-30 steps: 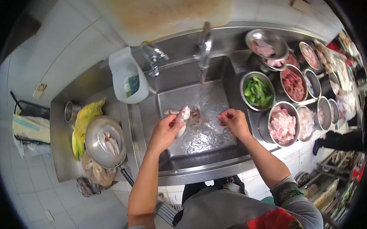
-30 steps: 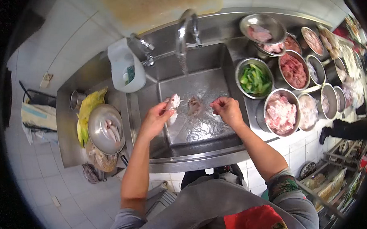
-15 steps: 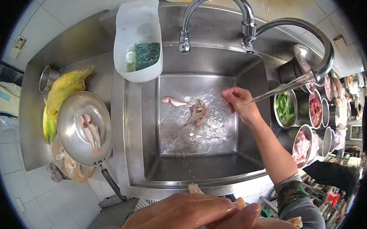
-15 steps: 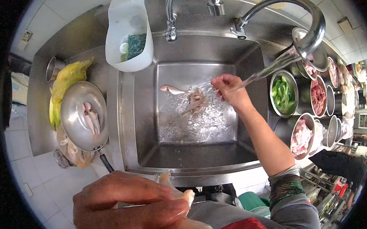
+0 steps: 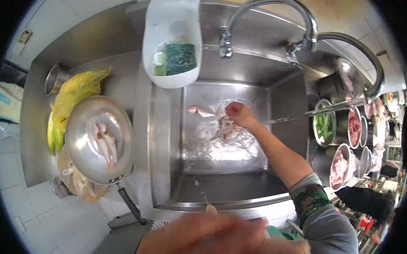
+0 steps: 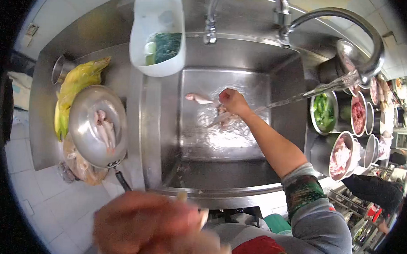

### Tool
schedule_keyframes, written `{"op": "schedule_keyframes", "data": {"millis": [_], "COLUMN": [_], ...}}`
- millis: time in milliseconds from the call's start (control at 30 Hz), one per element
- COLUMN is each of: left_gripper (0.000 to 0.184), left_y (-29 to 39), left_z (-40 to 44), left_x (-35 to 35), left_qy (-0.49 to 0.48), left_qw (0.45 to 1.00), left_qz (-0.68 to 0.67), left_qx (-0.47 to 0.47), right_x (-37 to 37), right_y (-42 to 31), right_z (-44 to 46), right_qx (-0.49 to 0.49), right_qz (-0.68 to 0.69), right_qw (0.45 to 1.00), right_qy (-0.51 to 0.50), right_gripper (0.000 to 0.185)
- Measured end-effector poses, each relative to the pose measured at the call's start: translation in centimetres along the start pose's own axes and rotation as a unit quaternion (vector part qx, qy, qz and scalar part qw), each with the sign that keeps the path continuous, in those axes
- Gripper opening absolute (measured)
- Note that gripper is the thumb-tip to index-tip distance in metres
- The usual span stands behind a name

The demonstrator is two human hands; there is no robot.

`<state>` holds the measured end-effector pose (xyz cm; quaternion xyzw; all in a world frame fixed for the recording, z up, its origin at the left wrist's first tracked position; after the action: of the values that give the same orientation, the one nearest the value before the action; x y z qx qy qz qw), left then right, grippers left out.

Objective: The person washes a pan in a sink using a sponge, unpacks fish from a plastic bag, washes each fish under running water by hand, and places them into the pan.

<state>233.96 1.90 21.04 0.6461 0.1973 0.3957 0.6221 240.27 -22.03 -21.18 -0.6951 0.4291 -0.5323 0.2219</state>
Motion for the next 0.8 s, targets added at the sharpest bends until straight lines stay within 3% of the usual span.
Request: {"op": "schedule_keyframes", "data": {"millis": [33,67,100,167,200,267,367,467,567,633,733,800], "left_gripper": [0.019,0.018,0.018,0.028,0.027,0.027,0.027,0.028,0.028,0.029,0.033,0.036], "left_y": [-2.8,-6.1,-10.1,-19.4,-22.0,-25.5,-24.5,-23.1,-25.9,-31.6,-34.7,-33.1], "left_z": [-0.6,-1.5,-2.6,-4.8,-5.8,-7.4,-9.6,-12.3,-14.0,-14.8,-13.6,-13.6], "left_x": [-0.1,-0.5,-0.8,-1.7,-1.0,0.8,8.2,18.7,26.4,29.6,30.0,28.9], "left_qy": [-0.024,-0.028,-0.002,0.108,0.158,0.243,0.267,0.356,0.384,0.336,0.278,0.317], "left_qw": [0.998,0.994,0.987,0.95,0.938,0.908,0.917,0.896,0.866,0.87,0.869,0.787], "left_qz": [0.015,0.01,-0.041,-0.205,-0.214,-0.242,-0.152,-0.022,0.071,0.147,0.27,0.456], "left_qx": [0.054,0.107,0.158,0.21,0.223,0.239,0.255,0.265,0.312,0.328,0.307,0.268], "right_x": [-1.9,-3.9,-6.4,-10.9,-13.8,-16.3,-16.9,-18.4,-14.8,-12.3,-6.4,-2.4], "right_y": [-0.2,-0.2,0.3,0.5,1.9,2.1,2.2,3.2,-0.2,-2.8,-8.5,-10.7], "right_z": [1.4,2.6,3.6,6.0,7.9,8.7,9.3,10.0,8.3,6.0,-0.4,-4.8], "right_qx": [0.047,0.02,0.01,0.02,0.096,0.006,0.034,0.142,0.089,0.008,-0.068,-0.074], "right_qz": [-0.09,-0.146,-0.13,-0.227,-0.263,-0.269,-0.328,-0.374,-0.258,-0.075,0.228,0.379], "right_qw": [0.995,0.989,0.991,0.973,0.958,0.958,0.944,0.916,0.96,0.99,0.963,0.918], "right_qy": [0.011,0.005,-0.012,-0.044,-0.06,-0.101,0.019,-0.032,-0.06,-0.119,-0.124,-0.092], "right_gripper": [0.026,0.031,0.041,0.066,0.07,0.061,0.047,0.032,0.032,0.033,0.036,0.038]}}
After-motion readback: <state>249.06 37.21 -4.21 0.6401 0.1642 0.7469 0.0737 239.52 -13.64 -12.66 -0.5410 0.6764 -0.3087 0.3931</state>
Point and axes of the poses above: each hand's wrist, its own z-axis towards the middle knuckle, its own x-axis out of the back of the hand, y = z × x, the point moved 9 cm from there along z, towards the middle knuckle, and after that the axes turned 2 degrees about -y, right-handed, at the moved point
